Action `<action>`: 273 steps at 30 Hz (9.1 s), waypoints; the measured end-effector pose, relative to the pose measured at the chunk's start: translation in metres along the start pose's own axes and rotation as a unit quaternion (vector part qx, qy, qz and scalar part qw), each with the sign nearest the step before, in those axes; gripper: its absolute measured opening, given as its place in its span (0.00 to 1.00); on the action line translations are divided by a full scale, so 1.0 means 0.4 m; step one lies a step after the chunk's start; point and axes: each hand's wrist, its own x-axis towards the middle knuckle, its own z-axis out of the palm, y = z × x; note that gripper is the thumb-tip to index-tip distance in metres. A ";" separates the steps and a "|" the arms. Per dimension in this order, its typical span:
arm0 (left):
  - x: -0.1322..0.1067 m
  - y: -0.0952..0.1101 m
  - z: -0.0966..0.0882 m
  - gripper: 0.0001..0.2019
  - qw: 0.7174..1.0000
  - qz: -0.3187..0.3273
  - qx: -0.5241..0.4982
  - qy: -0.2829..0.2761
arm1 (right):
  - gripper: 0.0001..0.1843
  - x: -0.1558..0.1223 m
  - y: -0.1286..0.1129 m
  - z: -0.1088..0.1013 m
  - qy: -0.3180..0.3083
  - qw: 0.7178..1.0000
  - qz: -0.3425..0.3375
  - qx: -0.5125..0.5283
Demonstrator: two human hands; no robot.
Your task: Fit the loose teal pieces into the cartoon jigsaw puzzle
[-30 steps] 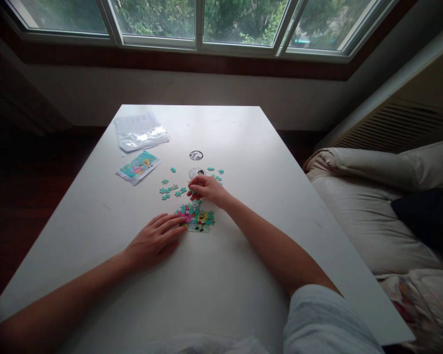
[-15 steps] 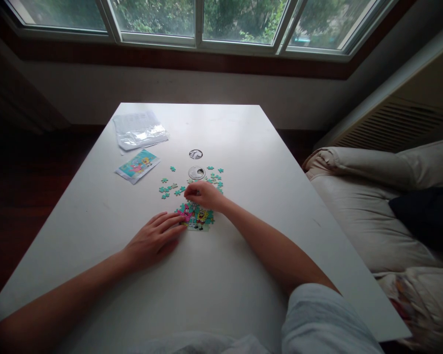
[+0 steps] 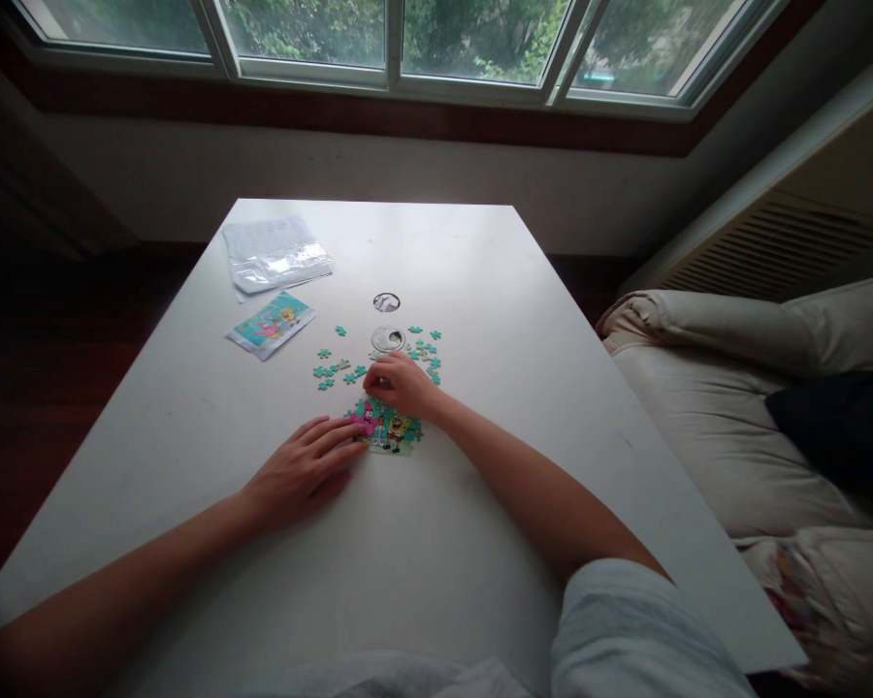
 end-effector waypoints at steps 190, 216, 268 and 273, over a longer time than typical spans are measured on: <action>-0.005 -0.006 -0.005 0.12 0.995 -0.070 -0.028 0.065 | 0.11 -0.059 0.114 -0.082 0.157 0.980 0.121 0.007; -0.006 -0.018 0.006 0.15 0.985 -0.137 0.013 0.103 | 0.11 0.084 0.059 -0.040 -0.001 0.976 0.030 -0.213; 0.002 -0.008 -0.005 0.10 0.988 -0.132 0.003 0.082 | 0.04 -0.062 -0.079 0.013 0.028 0.999 0.017 -0.019; 0.010 -0.018 -0.002 0.12 0.984 -0.149 0.000 0.095 | 0.02 -0.062 -0.077 0.025 0.024 0.999 0.014 -0.039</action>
